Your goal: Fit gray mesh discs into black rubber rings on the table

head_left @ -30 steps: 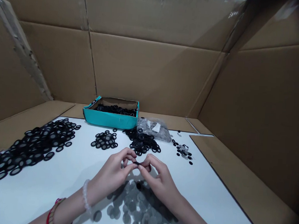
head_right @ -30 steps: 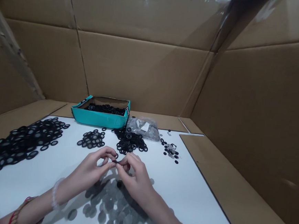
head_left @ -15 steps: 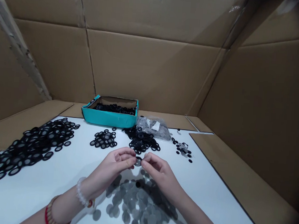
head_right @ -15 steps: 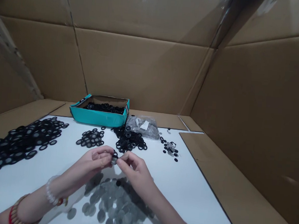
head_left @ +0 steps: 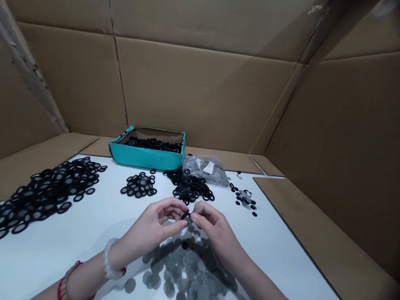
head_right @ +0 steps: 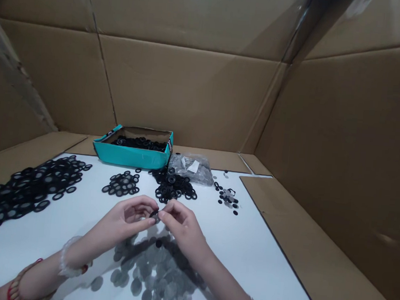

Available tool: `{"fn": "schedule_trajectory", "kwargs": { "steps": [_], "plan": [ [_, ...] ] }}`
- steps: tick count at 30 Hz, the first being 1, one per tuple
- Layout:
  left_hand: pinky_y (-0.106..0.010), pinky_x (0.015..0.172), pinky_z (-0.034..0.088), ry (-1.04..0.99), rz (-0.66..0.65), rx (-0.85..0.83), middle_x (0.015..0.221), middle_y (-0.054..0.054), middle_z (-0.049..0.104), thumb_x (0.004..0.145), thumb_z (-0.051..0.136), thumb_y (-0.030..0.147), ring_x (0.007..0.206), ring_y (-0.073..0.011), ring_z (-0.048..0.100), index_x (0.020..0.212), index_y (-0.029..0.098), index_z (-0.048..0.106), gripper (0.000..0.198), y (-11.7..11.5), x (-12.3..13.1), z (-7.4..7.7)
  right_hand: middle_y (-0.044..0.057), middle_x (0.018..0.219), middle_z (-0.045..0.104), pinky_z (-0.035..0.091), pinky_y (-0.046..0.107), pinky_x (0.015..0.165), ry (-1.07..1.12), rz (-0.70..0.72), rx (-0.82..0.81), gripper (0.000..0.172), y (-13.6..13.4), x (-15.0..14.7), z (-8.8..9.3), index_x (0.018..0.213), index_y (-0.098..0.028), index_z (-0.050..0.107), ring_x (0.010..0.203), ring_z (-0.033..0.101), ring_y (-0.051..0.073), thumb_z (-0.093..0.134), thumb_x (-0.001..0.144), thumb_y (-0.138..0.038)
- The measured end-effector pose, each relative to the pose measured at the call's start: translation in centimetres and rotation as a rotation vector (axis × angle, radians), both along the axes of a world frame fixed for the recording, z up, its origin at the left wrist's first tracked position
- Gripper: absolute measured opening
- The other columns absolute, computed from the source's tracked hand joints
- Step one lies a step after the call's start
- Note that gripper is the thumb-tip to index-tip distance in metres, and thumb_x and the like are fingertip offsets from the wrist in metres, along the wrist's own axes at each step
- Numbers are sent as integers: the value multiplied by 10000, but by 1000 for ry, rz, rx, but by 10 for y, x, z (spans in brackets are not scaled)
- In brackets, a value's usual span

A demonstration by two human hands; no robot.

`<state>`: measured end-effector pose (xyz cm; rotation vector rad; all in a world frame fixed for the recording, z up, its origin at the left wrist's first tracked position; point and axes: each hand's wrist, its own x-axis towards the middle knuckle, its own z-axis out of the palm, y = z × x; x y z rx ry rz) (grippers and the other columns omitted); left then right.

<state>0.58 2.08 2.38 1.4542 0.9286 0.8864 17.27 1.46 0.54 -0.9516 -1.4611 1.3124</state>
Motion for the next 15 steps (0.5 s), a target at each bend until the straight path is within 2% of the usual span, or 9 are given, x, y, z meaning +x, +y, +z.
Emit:
{"fn": "schedule_trajectory", "kwargs": {
  "steps": [7,11,15],
  "plan": [
    [-248,761,435,-77,18,-151,853,-26,608,705,687,258,838,-159,554,889,174,599,221,-3,-3,4,-40,630,394,286,226,550,-17,22,-112,258,-1,-1,3,679,-181,467,590,354,111,498,838,-381],
    [-236,719,420,-103,82,-205,829,-24,611,707,688,292,806,-152,546,908,182,607,243,-5,-2,3,-20,714,442,347,234,595,-43,-65,-1,217,-1,0,7,754,-192,497,648,412,127,527,818,-397],
    [-216,672,402,-129,93,-221,752,3,583,702,698,287,745,-129,537,891,174,597,242,-4,-1,3,-2,715,496,363,246,597,-122,-44,73,192,-1,1,5,766,-181,545,662,442,138,553,812,-367]
  ]
}}
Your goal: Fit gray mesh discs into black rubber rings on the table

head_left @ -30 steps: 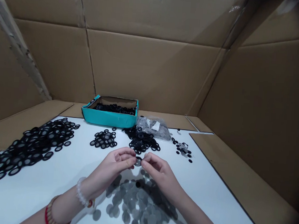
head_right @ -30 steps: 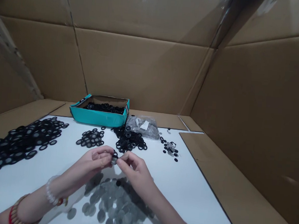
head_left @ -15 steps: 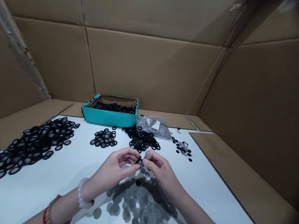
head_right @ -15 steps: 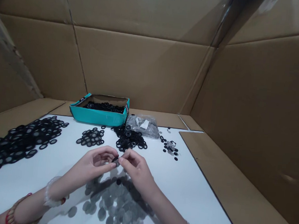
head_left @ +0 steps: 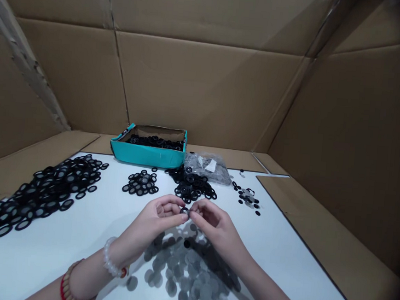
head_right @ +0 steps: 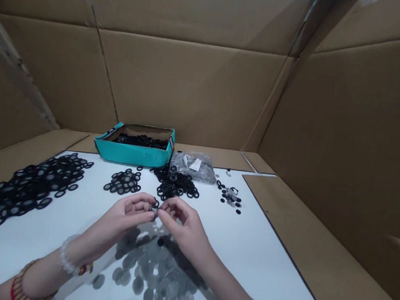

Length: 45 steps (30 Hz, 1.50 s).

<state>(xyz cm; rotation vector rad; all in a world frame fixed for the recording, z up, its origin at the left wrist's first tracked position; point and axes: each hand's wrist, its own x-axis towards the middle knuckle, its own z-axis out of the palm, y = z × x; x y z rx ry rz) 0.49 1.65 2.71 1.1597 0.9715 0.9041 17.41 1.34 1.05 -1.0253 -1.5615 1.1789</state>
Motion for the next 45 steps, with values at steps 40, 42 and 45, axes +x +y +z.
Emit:
{"fn": "schedule_trajectory", "kwargs": {
  "steps": [40,42,45],
  "plan": [
    [-299,811,462,61,42,68,941,-67,673,672,708,270,914,-216,602,874,165,652,235,6,3,-9,-10,665,596,453,263,629,-32,-84,1,209,3,0,-8,929,-178,542,650,570,149,620,781,-303],
    [-292,802,463,81,36,89,920,-62,671,686,691,275,897,-209,603,873,165,649,221,6,3,-9,-9,674,582,438,255,619,-72,-69,9,181,2,0,-6,904,-176,567,648,551,146,605,792,-314],
    [-289,790,463,88,25,127,886,-50,652,686,684,262,862,-191,596,881,164,623,227,8,2,-10,15,763,605,425,246,623,-94,-30,11,148,2,0,-4,835,-172,609,703,551,151,572,815,-314]
  ]
}}
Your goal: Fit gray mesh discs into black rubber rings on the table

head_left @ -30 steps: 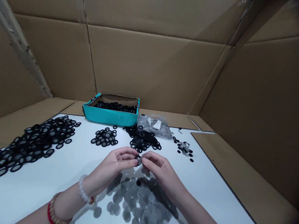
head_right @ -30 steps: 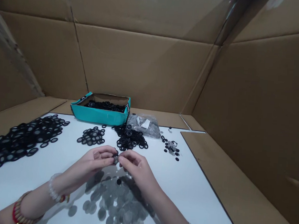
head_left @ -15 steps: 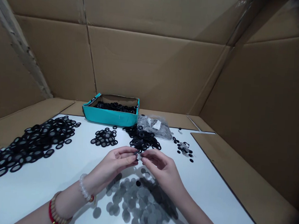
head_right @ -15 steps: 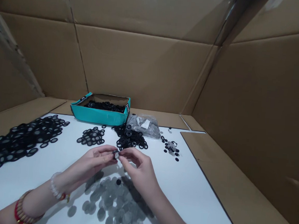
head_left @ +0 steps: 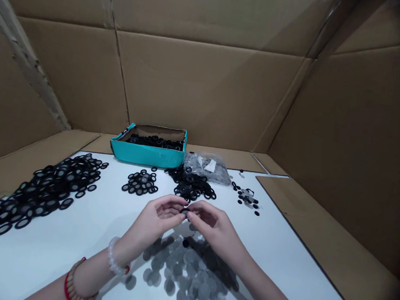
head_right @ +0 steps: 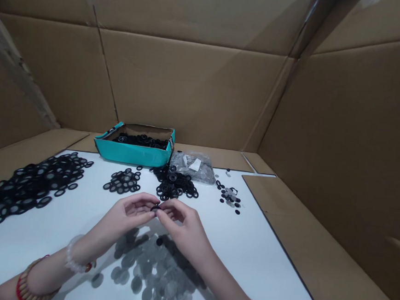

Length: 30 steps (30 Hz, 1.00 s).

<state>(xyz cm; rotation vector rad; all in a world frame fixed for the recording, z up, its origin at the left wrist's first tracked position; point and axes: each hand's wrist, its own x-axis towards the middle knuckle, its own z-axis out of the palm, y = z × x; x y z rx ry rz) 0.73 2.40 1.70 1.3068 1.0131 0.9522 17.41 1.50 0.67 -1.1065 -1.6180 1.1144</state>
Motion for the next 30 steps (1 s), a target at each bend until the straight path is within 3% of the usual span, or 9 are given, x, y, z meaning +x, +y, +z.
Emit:
{"fn": "schedule_trajectory", "kwargs": {
  "steps": [8,16,26,30],
  "plan": [
    [-244,673,437,66,-53,-2,710,21,553,679,655,199,686,-124,548,876,160,551,226,-2,2,-1,1,712,572,396,244,600,38,27,-26,148,-1,-2,1,714,-173,604,676,520,144,587,798,-295],
    [-237,720,448,3,5,-8,779,-2,569,680,683,216,767,-131,556,883,153,549,252,1,-2,0,-9,671,509,364,238,581,40,13,-12,204,-1,-1,2,693,-168,555,641,465,132,548,827,-321],
    [-221,714,456,-51,19,-124,810,-21,618,677,704,207,789,-133,575,902,147,592,258,0,-2,8,-3,709,501,360,254,641,59,-7,170,167,-5,-1,-2,693,-185,508,686,460,140,533,848,-243],
    [-210,709,456,-112,40,-121,836,-31,628,688,708,216,781,-127,584,910,143,594,260,-2,-3,5,-4,700,493,364,261,648,24,16,141,185,-4,-2,-3,684,-187,504,684,457,143,516,855,-257]
  ]
}}
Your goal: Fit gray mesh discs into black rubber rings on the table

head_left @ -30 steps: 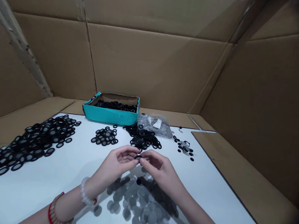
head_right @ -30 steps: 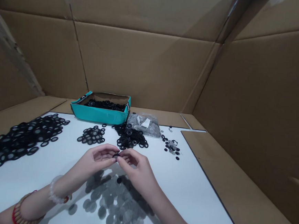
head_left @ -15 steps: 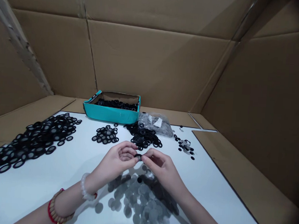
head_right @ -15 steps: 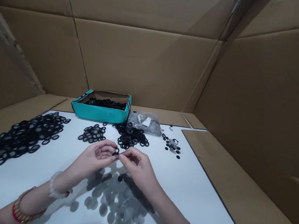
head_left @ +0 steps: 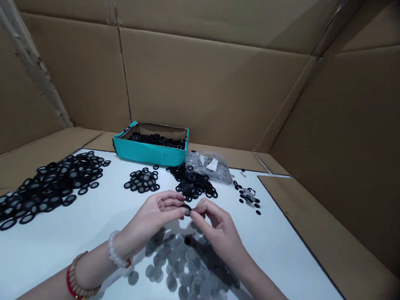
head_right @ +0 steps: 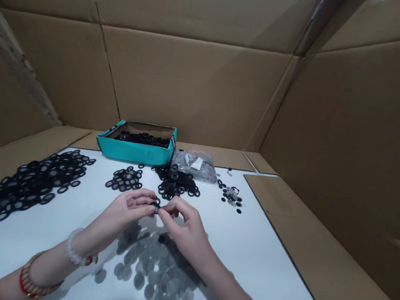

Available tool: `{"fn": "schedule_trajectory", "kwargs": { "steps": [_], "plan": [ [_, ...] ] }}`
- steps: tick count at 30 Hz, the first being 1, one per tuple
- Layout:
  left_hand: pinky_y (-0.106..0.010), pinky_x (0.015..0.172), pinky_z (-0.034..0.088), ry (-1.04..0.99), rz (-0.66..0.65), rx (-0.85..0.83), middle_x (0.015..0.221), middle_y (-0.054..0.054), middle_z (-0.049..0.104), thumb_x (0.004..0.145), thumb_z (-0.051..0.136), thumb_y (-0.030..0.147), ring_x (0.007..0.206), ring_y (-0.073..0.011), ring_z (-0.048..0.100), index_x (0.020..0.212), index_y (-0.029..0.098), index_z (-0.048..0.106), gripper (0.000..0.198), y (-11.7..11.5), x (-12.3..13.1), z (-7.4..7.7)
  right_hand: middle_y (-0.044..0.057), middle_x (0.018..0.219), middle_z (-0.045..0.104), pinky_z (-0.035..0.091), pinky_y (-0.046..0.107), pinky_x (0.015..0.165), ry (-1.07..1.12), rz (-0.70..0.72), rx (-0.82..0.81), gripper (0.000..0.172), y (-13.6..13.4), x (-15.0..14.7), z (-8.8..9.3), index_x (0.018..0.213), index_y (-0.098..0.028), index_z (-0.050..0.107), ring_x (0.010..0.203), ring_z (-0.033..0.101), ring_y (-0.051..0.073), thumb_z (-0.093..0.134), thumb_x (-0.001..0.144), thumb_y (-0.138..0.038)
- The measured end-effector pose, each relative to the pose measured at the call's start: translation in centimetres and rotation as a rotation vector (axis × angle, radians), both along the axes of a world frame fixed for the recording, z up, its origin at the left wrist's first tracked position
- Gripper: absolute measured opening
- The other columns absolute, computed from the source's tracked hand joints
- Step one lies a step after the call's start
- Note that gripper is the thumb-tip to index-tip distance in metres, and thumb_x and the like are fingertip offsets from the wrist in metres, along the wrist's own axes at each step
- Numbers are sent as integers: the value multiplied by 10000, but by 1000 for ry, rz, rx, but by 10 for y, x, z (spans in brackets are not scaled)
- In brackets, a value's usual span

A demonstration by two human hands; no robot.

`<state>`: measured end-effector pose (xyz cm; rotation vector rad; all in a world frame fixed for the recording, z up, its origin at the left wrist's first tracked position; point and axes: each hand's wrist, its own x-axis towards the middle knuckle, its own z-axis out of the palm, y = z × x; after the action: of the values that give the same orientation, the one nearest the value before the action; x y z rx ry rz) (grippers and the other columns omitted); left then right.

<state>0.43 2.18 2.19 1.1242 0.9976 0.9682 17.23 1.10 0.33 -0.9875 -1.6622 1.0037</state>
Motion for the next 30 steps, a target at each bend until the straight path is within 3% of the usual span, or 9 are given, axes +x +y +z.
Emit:
{"fn": "schedule_trajectory", "kwargs": {
  "steps": [5,8,13,15,18,23,27,30],
  "plan": [
    [-222,721,453,-71,10,2,842,-28,607,730,667,221,809,-135,576,945,151,563,249,-2,4,-4,-2,740,501,387,261,650,-12,17,-44,110,2,-2,-3,778,-188,536,693,467,147,535,838,-281],
    [-249,755,453,11,-43,62,893,-39,600,760,630,230,856,-154,572,973,165,560,233,0,2,-6,-5,721,487,387,260,647,-48,-7,-23,116,2,-2,-3,752,-189,529,690,466,150,549,829,-273],
    [-286,786,444,334,-171,413,969,-57,568,797,572,214,898,-181,559,883,177,612,102,7,-8,-6,9,725,530,391,271,669,-183,-5,39,139,3,1,1,722,-190,552,728,500,167,540,843,-258],
    [-295,816,426,436,-166,540,959,-55,559,802,557,184,933,-189,541,820,176,616,63,7,-10,-5,14,757,548,397,274,699,-223,7,60,125,2,3,3,738,-193,557,771,516,172,533,852,-239],
    [-295,793,421,508,-110,601,897,-48,560,807,535,154,883,-180,538,787,173,606,76,6,-9,-5,9,767,540,401,269,699,-264,2,86,129,0,4,3,743,-195,533,769,521,164,514,867,-219],
    [-279,745,431,405,9,518,844,-46,573,766,584,174,821,-178,549,738,160,614,43,4,-2,-7,4,765,519,398,261,683,-270,-27,113,131,-3,1,0,758,-195,499,749,516,155,478,886,-207],
    [-275,724,443,155,-54,205,811,-41,602,791,578,276,804,-179,568,810,158,620,127,3,4,-13,7,798,532,405,252,672,-214,-45,107,56,0,0,-2,819,-199,525,746,516,153,511,871,-212],
    [-279,734,444,123,-61,169,840,-38,607,798,577,306,822,-182,570,868,168,602,157,3,4,-15,10,778,543,407,259,680,-212,-66,127,67,2,0,-1,785,-191,545,739,516,158,538,851,-200]
  ]
}}
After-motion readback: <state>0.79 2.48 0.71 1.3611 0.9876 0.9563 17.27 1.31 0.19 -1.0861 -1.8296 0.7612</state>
